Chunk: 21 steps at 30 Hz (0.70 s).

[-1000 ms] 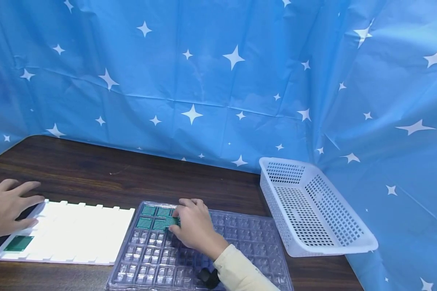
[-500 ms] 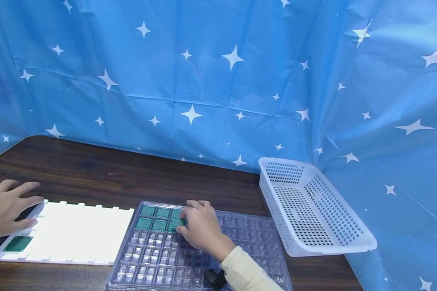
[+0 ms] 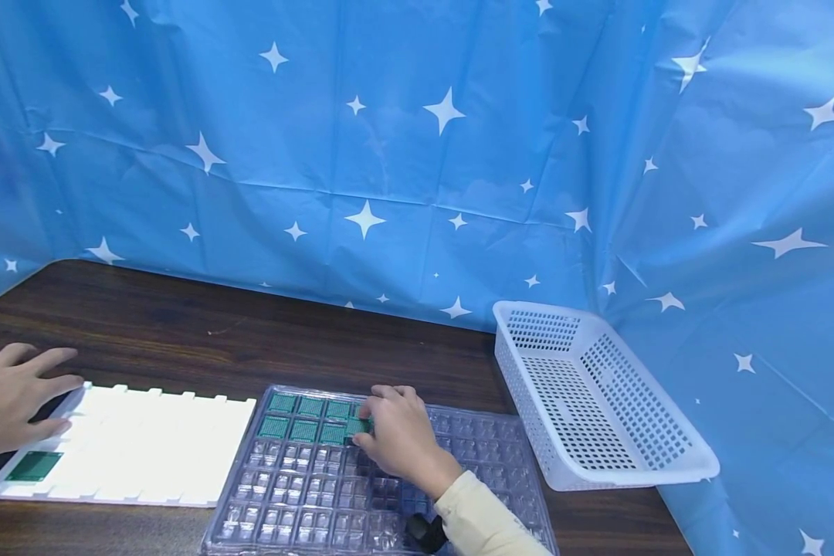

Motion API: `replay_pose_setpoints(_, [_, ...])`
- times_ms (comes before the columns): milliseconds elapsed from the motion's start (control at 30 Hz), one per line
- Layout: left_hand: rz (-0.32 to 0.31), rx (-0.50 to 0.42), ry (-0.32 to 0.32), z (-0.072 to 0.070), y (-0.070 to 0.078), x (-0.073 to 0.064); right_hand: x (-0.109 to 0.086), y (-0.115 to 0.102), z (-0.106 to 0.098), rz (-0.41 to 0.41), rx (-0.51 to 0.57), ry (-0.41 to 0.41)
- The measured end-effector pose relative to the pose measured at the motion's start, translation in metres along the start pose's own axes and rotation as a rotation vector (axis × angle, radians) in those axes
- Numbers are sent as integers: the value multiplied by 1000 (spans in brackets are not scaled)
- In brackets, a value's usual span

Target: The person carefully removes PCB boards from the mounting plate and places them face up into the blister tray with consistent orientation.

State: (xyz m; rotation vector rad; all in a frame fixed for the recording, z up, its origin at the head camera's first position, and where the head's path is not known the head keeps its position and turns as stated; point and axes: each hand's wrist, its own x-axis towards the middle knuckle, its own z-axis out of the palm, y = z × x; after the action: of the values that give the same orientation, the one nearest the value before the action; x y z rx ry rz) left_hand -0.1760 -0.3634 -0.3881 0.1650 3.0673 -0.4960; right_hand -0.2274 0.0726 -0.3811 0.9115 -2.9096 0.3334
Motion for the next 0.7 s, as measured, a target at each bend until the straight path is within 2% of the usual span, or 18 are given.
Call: replay_pose_setpoints(700, [-8,1,-2,2,0,0,0,4,1,33,-9,-74])
